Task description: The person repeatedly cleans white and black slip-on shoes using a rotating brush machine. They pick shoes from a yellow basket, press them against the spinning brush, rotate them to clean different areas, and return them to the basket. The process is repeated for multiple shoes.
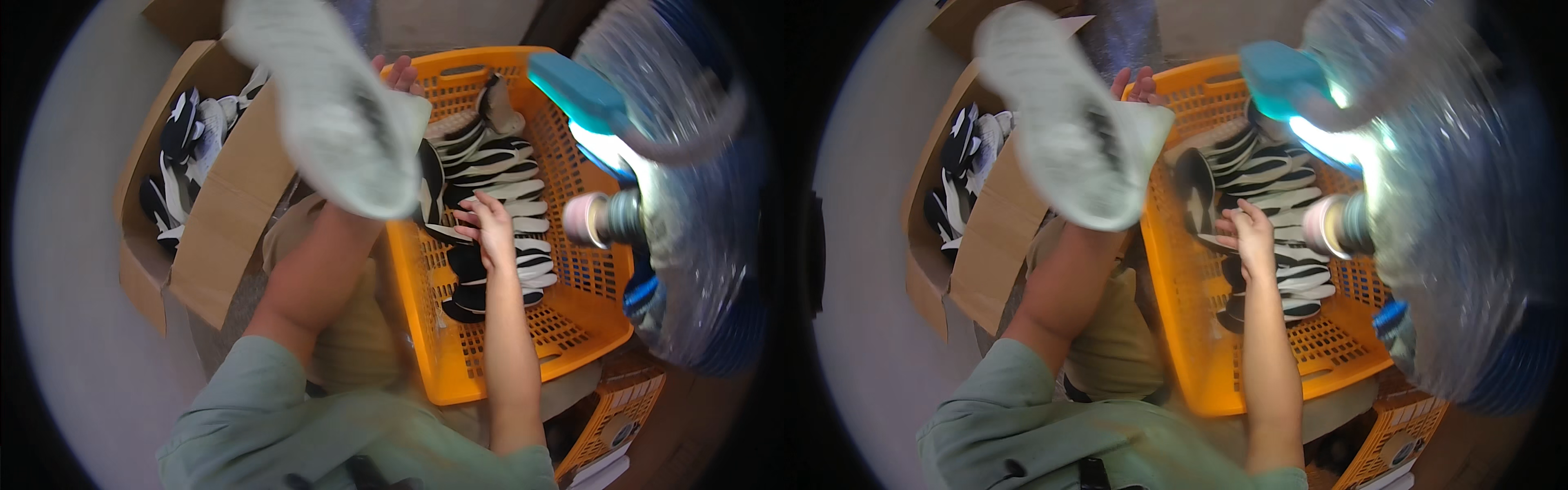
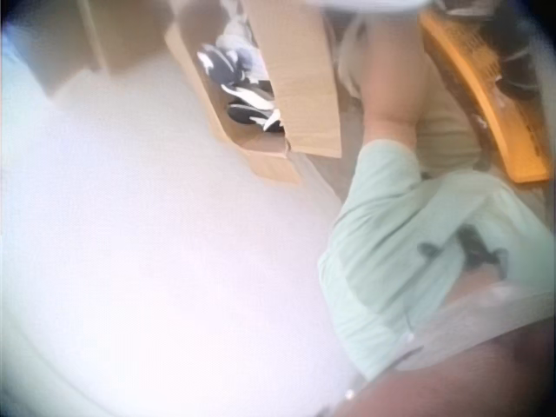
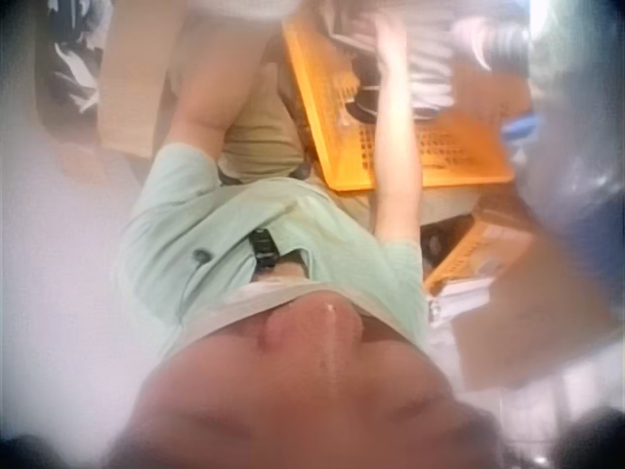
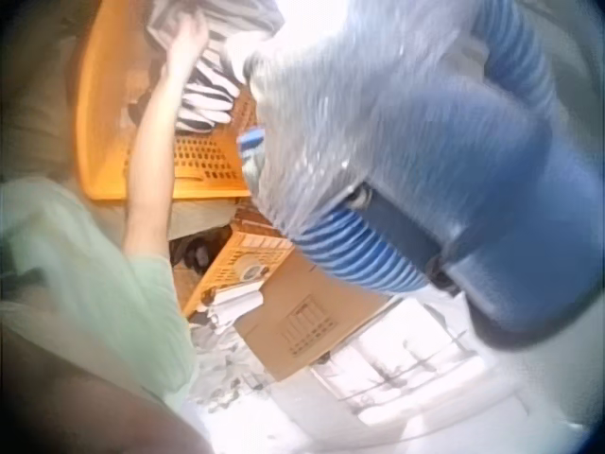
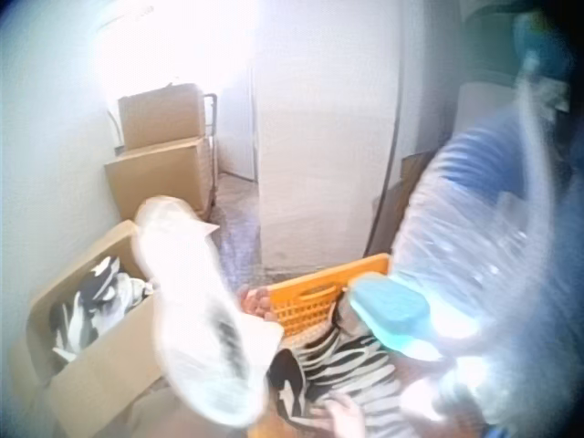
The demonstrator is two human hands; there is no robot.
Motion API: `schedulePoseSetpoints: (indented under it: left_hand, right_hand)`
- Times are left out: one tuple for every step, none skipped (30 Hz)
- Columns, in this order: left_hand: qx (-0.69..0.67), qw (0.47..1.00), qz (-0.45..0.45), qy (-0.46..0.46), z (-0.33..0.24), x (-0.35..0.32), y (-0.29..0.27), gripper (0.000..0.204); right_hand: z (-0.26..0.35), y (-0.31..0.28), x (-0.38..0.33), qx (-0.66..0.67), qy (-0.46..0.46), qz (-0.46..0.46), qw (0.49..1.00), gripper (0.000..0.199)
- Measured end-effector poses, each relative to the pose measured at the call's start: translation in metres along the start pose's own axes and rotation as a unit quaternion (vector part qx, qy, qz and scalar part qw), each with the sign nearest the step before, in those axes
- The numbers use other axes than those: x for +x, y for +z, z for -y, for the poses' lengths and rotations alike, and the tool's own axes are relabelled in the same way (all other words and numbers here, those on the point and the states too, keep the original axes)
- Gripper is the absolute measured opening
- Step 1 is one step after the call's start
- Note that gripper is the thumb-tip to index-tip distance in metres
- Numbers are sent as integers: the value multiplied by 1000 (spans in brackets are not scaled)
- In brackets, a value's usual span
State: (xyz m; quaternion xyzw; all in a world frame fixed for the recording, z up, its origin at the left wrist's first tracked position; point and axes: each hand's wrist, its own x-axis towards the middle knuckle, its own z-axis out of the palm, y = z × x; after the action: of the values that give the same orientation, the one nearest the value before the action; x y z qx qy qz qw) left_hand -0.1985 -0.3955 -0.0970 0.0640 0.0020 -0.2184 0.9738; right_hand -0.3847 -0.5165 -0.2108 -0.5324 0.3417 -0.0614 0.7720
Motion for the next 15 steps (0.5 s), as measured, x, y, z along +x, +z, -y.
schedulePoseSetpoints:
  left_hand:
    - [36,992,-102,71,-7,4,2,44]
    - [25,996,-80,38,-8,0,1,42]
    - [0,996,-89,-4,-8,-1,2,40]
    - [-31,997,-60,-35,-4,-6,2,40]
    - [-39,991,-100,-84,2,-11,1,40]
    - [-35,988,-92,-119,12,-17,1,40]
    - [-22,986,-83,-144,20,-21,1,41]
    - [-2,985,-78,-157,27,-24,1,41]
    - [21,983,-73,-166,36,-24,1,42]
    - [40,981,-73,-178,43,-22,1,43]
    - [54,979,-75,-184,51,-21,-1,43]
    - [66,977,-75,-188,59,-17,-3,44]
    - [73,975,-77,-195,67,-16,-5,44]
    - [87,970,-84,-209,74,-15,-8,45]
    - [66,966,-91,-233,79,-13,-12,40]
  right_hand:
    - [-21,3,24,-67,15,-19,997,48]
    - [-44,7,47,-109,23,-17,994,49]
    - [-69,13,70,-248,-42,-46,967,50]
    - [-89,17,94,-353,-86,-78,928,51]
    - [-107,14,111,-355,-88,-46,930,53]
    - [-128,26,131,-297,-124,-74,944,50]
    - [-145,31,142,-359,-162,-40,918,51]
    - [-157,32,149,-406,-167,-29,898,52]
    - [-165,32,154,-439,-166,-21,883,52]
    - [-170,33,156,-465,-166,-15,870,53]
    - [-173,32,156,-484,-164,-11,860,54]
    - [-175,30,155,-498,-166,-10,851,54]
    - [-174,28,152,-511,-163,-9,844,55]
    - [-170,27,147,-515,-166,-7,841,56]
    - [-164,24,140,-517,-170,-6,839,57]
